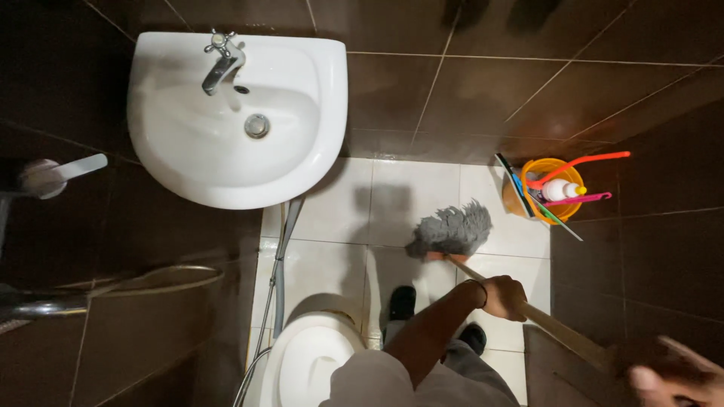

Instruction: The person mops the tiled floor of a bathroom using a grey string mop. They move the mop back and forth across the floor, cleaning the area around a white toilet and a wall-mounted sink.

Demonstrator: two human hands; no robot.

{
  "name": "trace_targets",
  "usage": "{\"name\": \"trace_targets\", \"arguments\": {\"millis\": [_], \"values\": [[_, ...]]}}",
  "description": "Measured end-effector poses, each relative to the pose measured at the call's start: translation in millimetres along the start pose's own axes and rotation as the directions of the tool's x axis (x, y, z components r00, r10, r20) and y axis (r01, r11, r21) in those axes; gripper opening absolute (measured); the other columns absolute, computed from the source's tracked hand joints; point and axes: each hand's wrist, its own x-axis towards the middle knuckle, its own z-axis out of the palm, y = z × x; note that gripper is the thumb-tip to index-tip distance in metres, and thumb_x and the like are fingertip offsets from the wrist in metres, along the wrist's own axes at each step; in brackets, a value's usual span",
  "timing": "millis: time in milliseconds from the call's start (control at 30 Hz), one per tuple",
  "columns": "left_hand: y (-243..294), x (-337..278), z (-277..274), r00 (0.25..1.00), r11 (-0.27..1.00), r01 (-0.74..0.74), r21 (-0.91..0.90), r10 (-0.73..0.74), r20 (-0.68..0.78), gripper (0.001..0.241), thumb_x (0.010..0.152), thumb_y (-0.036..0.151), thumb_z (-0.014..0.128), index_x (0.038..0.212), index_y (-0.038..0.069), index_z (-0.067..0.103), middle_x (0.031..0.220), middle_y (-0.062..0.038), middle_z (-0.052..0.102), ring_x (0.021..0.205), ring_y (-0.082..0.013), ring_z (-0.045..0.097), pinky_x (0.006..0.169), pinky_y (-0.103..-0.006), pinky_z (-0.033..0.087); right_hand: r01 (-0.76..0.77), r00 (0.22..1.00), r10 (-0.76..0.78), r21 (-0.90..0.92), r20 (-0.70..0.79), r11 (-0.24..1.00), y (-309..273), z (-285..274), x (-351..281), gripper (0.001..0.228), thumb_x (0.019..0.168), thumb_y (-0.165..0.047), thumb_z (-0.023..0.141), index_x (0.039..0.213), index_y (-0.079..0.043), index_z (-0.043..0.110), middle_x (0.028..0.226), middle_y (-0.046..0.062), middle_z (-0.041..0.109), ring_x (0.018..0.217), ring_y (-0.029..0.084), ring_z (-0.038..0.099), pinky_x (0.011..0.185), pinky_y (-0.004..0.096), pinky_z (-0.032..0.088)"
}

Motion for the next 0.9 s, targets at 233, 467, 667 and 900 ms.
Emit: {"name": "trace_targets", "arguments": {"millis": [233,467,667,900], "values": [[-16,-44,-52,0.974,0.969,0.172,0.179,-0.194,0.115,0.037,0.075,0.04,0.064,0.086,0.008,0.08,0.086,-0.011,0.079,0.084,-0.0305,0.072,0.084,-0.0413,0.056,-0.036,0.969,0.126,0.385,-0.212,0.922,43,5,-24,0.03,0.124,-0.014,0.052,0.137,0.011,0.042,0.132,0.034,0.049,0.117,0.042,0.049,0.106,0.053,0.039],[-135,-71,-42,1.0,0.873,-0.006,0.488,-0.01,0.03,0.044,0.087,0.05,0.065,0.09,0.009,0.077,0.092,-0.008,0.074,0.087,-0.0261,0.068,0.09,-0.0399,0.055,-0.027,0.929,-0.304,-0.857,-0.212,0.515,-138,430,-45,0.03,0.12,0.002,0.074,0.099,0.006,0.053,0.092,0.021,0.06,0.075,0.026,0.052,0.083,0.037,0.045],[-101,-137,-72,0.885,0.841,0.385,0.38,-0.453,0.106,0.04,0.096,0.047,0.057,0.101,0.013,0.077,0.091,-0.008,0.076,0.077,-0.0223,0.07,0.078,-0.0428,0.06,0.245,0.935,-0.338,-0.489,-0.109,0.837,-135,492,-35,0.023,0.098,0.001,0.064,0.084,-0.002,0.046,0.086,0.021,0.062,0.066,0.02,0.058,0.067,0.033,0.053],[-96,-159,-17,0.869,0.809,0.491,0.324,-0.427,-0.251,0.023,0.079,0.033,0.065,0.083,0.015,0.079,0.09,-0.007,0.077,0.08,-0.0338,0.068,0.078,-0.0454,0.054,0.21,0.961,-0.181,-0.125,0.21,0.97,-180,515,-41,0.028,0.088,0.009,0.053,0.071,-0.011,0.043,0.062,0.005,0.056,0.063,0.017,0.058,0.061,0.028,0.052]]}}
